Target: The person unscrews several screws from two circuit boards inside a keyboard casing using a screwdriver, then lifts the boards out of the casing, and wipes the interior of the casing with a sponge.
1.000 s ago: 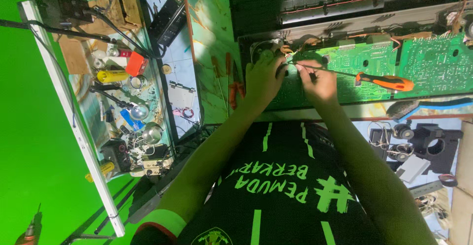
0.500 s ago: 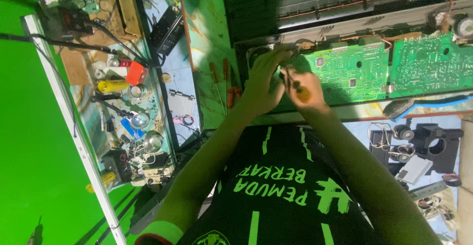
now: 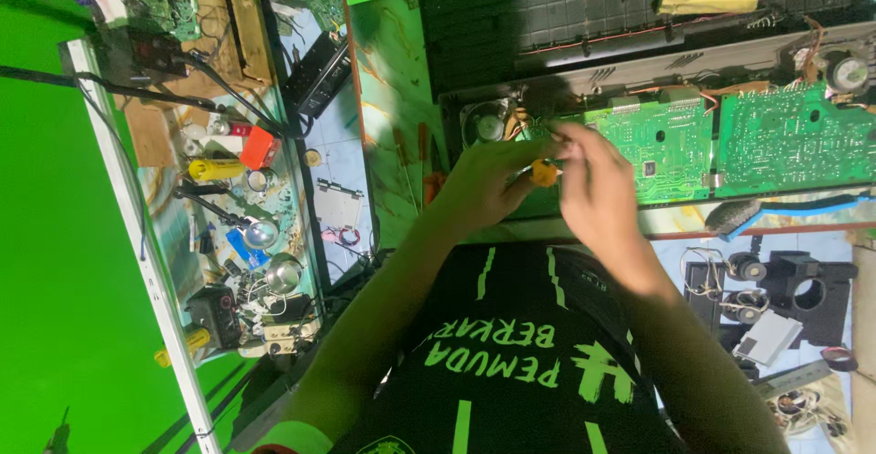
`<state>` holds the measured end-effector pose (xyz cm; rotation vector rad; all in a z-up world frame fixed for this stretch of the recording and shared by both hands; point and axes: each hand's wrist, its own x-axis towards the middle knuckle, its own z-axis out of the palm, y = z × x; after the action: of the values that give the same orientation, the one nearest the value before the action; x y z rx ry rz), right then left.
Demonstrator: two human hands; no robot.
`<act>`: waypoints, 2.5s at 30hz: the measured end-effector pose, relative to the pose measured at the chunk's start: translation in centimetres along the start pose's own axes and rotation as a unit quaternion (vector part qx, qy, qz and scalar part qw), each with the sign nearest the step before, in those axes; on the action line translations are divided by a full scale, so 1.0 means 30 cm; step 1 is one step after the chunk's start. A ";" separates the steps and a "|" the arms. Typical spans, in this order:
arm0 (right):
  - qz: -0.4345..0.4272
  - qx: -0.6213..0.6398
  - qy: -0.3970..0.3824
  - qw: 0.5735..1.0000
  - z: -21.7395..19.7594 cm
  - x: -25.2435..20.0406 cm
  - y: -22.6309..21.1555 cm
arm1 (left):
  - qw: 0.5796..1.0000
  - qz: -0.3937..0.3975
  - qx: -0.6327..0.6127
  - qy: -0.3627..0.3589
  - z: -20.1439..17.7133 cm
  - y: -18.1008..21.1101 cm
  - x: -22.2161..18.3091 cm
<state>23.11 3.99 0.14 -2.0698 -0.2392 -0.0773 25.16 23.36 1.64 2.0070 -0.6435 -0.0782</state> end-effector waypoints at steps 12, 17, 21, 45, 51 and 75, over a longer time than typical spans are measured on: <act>-0.167 -0.051 -0.026 0.984 -0.126 0.096 -0.224 | 0.994 -0.005 0.092 0.053 0.005 -0.067 0.040; -0.244 -0.066 -0.063 0.966 -0.181 0.157 -0.221 | 1.000 0.010 -0.005 -0.006 -0.036 -0.047 0.059; -0.211 -0.046 -0.054 0.975 -0.173 0.144 -0.252 | 0.998 -0.057 0.020 -0.033 -0.051 -0.030 0.077; -0.051 -0.021 0.001 0.998 -0.096 0.167 -0.281 | 0.984 -0.001 0.128 0.127 0.028 -0.068 0.069; -0.152 -0.023 -0.019 0.988 -0.110 0.153 -0.277 | 0.997 -0.007 0.060 0.037 0.018 -0.068 0.058; -0.133 -0.133 -0.031 0.982 -0.154 0.152 -0.358 | 0.997 -0.069 -0.022 0.038 -0.046 -0.038 0.071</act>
<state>25.60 5.67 12.33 -2.2966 -0.5711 -0.2182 27.88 23.90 1.84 2.0002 -0.4492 -0.0970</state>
